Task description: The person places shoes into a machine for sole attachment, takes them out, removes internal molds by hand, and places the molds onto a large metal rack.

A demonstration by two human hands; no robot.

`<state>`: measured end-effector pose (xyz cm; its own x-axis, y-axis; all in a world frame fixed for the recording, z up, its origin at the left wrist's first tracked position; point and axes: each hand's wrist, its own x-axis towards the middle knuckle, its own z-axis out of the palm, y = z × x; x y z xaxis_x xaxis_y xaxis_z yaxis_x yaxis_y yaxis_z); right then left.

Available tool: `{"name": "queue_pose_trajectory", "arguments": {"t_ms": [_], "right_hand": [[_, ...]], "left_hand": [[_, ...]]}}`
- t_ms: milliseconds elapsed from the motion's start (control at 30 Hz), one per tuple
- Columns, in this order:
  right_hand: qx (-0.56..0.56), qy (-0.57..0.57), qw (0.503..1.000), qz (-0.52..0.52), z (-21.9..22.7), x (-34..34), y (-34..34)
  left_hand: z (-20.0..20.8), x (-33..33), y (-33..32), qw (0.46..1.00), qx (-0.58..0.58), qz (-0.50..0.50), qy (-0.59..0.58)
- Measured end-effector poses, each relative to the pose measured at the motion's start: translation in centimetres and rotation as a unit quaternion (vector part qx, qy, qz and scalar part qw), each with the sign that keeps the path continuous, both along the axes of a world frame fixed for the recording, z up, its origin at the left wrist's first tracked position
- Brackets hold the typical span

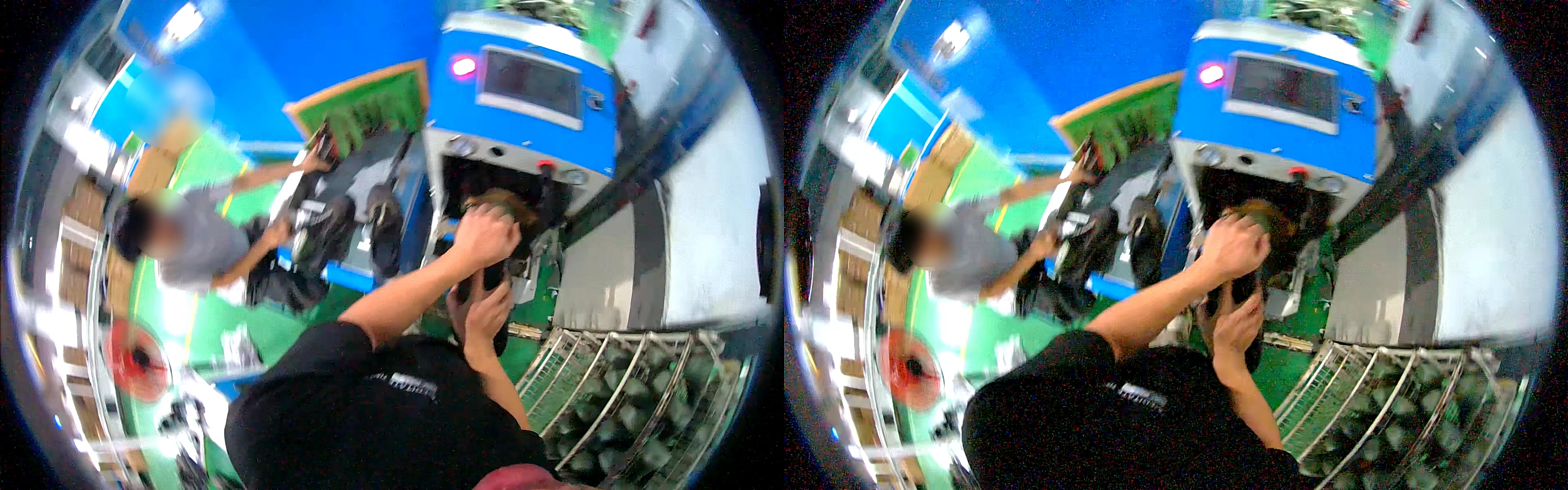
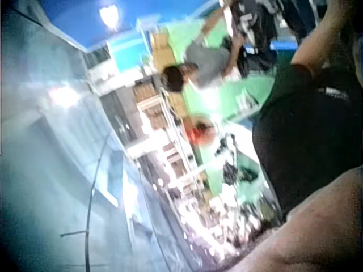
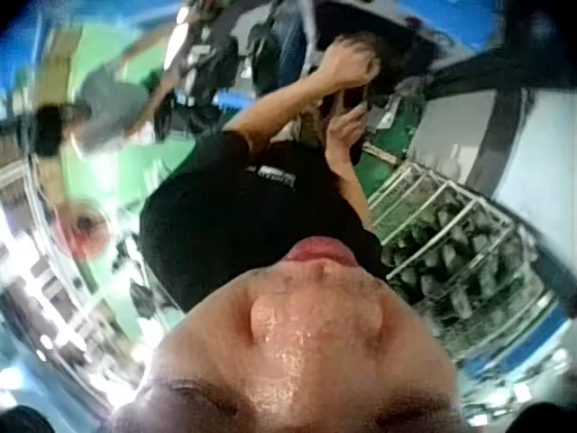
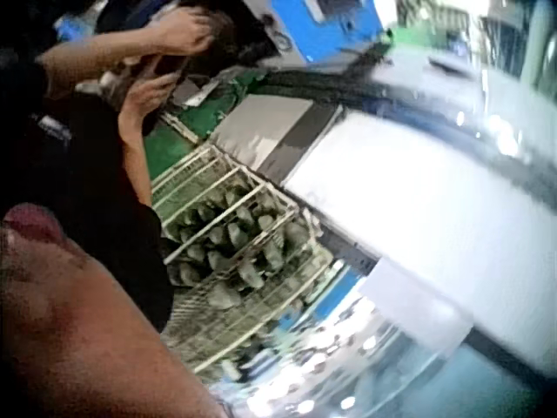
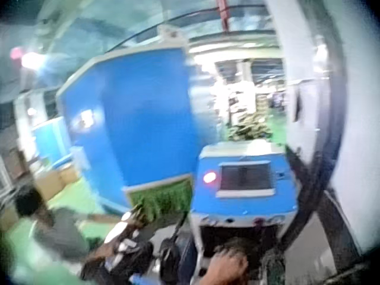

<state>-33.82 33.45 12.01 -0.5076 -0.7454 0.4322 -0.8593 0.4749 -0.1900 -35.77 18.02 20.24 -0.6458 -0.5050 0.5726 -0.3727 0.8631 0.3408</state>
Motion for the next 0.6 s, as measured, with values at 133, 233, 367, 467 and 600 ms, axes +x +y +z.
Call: {"name": "queue_pose_trajectory", "arguments": {"t_ms": [133, 233, 367, 467, 600], "right_hand": [[-0.038, 0.006, 0.999, 0.036, 2.5, -0.5, 0.9], [-0.03, 0.076, 0.994, 0.072, 0.8, -1.7, 2.7], [-0.073, 0.058, 0.987, 0.13, 1.6, -1.8, 7.4], [-0.077, 0.01, 0.987, 0.14, -2.1, -3.5, 11.1], [-0.064, 0.002, 0.969, 0.24, -0.1, -4.3, 15.6]], "left_hand": [[0.6, 0.6, 1.2, 0.999, 0.028, 0.032, -0.008], [-0.2, 2.2, 2.9, 0.994, 0.036, 0.093, 0.038], [-0.2, 6.8, 6.9, 0.98, 0.19, 0.05, 0.013], [-1.5, 10.2, 9.0, 0.914, 0.403, 0.026, 0.042], [-4.3, 12.6, 10.6, 0.571, 0.816, 0.03, 0.087]]}}
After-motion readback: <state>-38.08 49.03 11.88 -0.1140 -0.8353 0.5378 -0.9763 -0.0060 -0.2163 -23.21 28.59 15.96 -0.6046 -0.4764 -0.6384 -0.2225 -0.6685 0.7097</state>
